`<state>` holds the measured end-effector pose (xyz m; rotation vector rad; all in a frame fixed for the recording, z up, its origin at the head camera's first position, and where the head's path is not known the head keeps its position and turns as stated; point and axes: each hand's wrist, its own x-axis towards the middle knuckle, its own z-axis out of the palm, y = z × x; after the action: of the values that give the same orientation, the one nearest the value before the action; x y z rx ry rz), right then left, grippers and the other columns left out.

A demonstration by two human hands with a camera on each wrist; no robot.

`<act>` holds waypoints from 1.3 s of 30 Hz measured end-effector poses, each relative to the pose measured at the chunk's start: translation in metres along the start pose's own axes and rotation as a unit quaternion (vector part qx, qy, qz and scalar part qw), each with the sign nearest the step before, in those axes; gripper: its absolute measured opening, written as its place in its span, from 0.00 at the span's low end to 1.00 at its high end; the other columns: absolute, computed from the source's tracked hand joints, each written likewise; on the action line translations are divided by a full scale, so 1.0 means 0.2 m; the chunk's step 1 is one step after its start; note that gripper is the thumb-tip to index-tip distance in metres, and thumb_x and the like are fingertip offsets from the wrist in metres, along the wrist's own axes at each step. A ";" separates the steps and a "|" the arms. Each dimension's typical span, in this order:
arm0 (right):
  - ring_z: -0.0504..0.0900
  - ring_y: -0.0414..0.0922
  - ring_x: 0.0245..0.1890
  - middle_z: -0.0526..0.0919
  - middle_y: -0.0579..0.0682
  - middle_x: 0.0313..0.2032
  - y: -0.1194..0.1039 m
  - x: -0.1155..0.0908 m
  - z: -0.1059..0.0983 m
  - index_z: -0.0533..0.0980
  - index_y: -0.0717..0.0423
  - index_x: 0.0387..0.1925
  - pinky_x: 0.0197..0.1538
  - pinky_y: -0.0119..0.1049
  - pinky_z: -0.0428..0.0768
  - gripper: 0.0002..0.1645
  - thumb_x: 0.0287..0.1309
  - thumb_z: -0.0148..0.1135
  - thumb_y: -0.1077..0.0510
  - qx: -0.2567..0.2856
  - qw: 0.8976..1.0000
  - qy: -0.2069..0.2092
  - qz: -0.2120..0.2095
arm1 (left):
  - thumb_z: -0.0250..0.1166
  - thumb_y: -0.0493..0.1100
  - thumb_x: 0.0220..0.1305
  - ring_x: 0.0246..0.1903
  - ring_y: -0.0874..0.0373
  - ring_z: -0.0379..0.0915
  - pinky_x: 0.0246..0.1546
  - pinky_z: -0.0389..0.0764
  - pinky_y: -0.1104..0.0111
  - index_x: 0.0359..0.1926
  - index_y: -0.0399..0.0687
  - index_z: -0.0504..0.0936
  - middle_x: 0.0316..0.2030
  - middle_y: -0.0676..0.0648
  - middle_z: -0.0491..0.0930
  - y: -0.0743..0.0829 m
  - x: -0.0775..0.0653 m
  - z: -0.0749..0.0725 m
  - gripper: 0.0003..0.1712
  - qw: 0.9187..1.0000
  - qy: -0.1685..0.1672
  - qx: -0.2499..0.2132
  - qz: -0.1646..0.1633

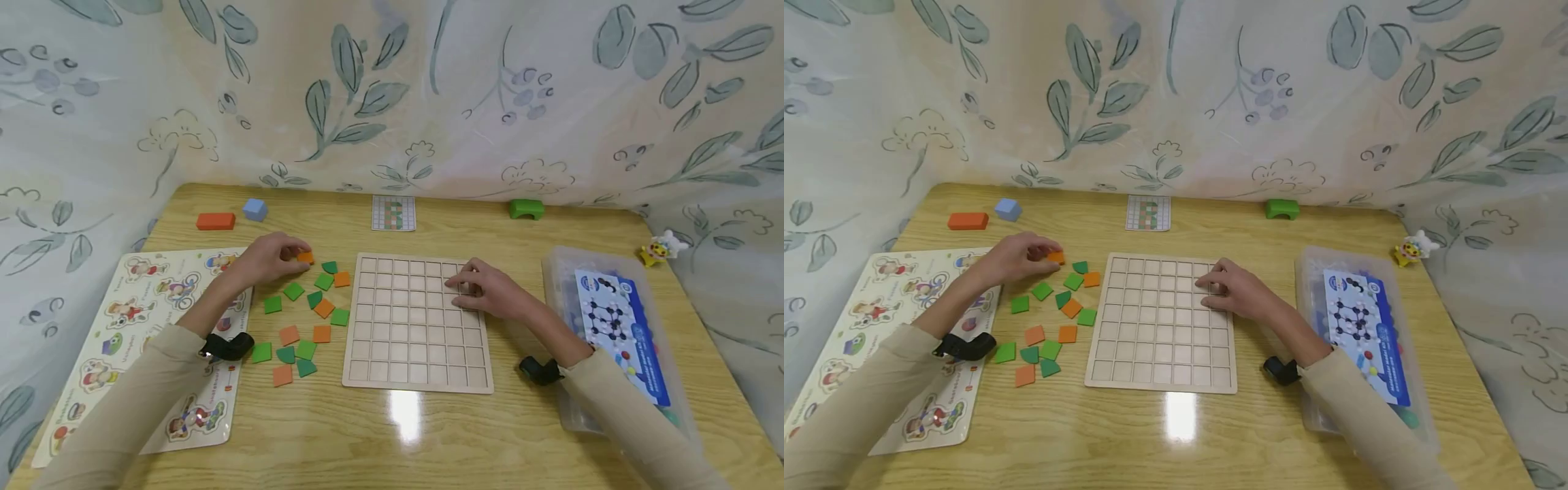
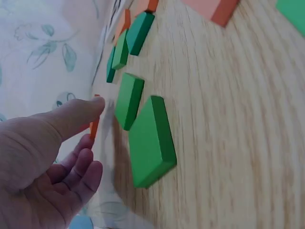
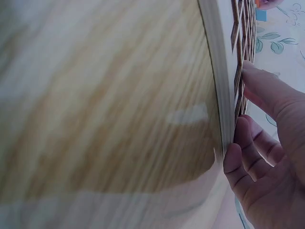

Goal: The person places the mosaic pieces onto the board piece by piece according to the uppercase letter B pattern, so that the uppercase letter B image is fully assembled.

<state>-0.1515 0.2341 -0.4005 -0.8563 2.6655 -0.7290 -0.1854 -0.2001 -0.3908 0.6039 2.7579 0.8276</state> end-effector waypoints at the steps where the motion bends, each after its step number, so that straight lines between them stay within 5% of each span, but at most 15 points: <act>1: 0.70 0.40 0.33 0.73 0.51 0.42 0.00 0.00 0.00 0.81 0.53 0.52 0.37 0.32 0.71 0.20 0.58 0.68 0.56 0.002 1.000 -0.001 0.000 | 0.67 0.42 0.62 0.41 0.47 0.75 0.44 0.76 0.55 0.54 0.38 0.81 0.42 0.38 0.81 0.00 0.00 0.00 0.20 1.000 0.003 -0.004 0.003; 12: 0.68 0.41 0.34 0.73 0.51 0.43 0.00 0.00 0.00 0.80 0.52 0.53 0.38 0.33 0.70 0.20 0.58 0.67 0.56 0.009 1.000 -0.002 0.001 | 0.68 0.43 0.62 0.41 0.48 0.76 0.42 0.78 0.56 0.54 0.40 0.81 0.43 0.38 0.81 0.08 -0.01 0.02 0.21 0.998 0.013 -0.051 0.021; 24: 0.68 0.41 0.34 0.72 0.51 0.43 0.01 0.00 0.00 0.79 0.51 0.55 0.38 0.33 0.70 0.21 0.60 0.66 0.54 0.020 1.000 -0.006 0.004 | 0.70 0.42 0.59 0.36 0.55 0.71 0.37 0.74 0.66 0.54 0.42 0.82 0.41 0.42 0.78 0.34 0.06 0.19 0.21 0.991 -0.019 -0.107 0.083; 39: 0.68 0.41 0.35 0.71 0.51 0.43 0.01 0.00 0.00 0.78 0.52 0.55 0.39 0.34 0.70 0.22 0.60 0.66 0.55 0.029 1.000 -0.006 0.004 | 0.67 0.45 0.62 0.36 0.56 0.65 0.37 0.67 0.68 0.53 0.48 0.83 0.37 0.48 0.75 0.49 0.20 0.33 0.18 0.986 -0.066 -0.103 0.112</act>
<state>-0.1521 0.2361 -0.4010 -0.8312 2.6214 -0.7924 -0.1699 -0.0762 -0.3929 0.9038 2.4766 1.0627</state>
